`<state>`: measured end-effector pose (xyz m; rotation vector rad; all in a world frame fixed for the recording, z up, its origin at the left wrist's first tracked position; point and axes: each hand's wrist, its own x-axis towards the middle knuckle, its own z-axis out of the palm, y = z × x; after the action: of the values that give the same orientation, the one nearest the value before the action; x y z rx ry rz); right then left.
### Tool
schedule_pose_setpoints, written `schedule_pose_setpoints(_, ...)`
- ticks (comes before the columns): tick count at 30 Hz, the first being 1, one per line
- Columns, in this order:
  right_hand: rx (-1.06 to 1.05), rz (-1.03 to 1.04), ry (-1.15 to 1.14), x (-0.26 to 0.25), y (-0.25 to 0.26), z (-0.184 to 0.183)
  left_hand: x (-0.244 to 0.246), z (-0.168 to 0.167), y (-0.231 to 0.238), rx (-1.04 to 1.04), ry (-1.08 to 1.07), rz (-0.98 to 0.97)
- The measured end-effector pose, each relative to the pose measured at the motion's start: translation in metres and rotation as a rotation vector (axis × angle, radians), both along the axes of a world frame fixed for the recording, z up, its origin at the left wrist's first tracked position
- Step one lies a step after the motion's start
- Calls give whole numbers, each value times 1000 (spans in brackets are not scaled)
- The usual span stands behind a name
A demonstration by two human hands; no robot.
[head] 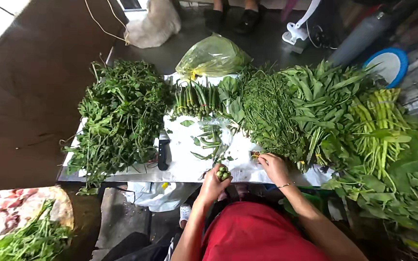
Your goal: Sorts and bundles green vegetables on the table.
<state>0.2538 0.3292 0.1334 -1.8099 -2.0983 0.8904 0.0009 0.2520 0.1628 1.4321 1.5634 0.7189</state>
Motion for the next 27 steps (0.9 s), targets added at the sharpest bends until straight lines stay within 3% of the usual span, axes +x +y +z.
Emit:
schedule_pose_setpoints(3,64,-132,244,-2,-2,8,1,5,8,30,-47,-5)
schedule_pose_setpoints(5,39,-215,541,-7,2,10,0,5,16,56,-75,-23)
schedule_pose_setpoints(8,-241,-290,1030,-20,9,28,1,7,28,76,-79,-65)
schedule_pose_setpoints(10,-332,-209,1126,-28,12,43,1,12,34,57,-59,-81)
schedule_pose_setpoints(14,-158,84,1036,-48,18,61,2,18,40,60,24,-105)
schedule_pose_setpoints(19,-33,482,543,-78,35,86,0,21,45,188,74,-125)
schedule_pose_setpoints(23,-167,563,361,-96,45,82,-7,34,49,173,44,-40)
schedule_pose_setpoints(27,-173,595,242,-84,41,79,-28,22,52,257,-106,114)
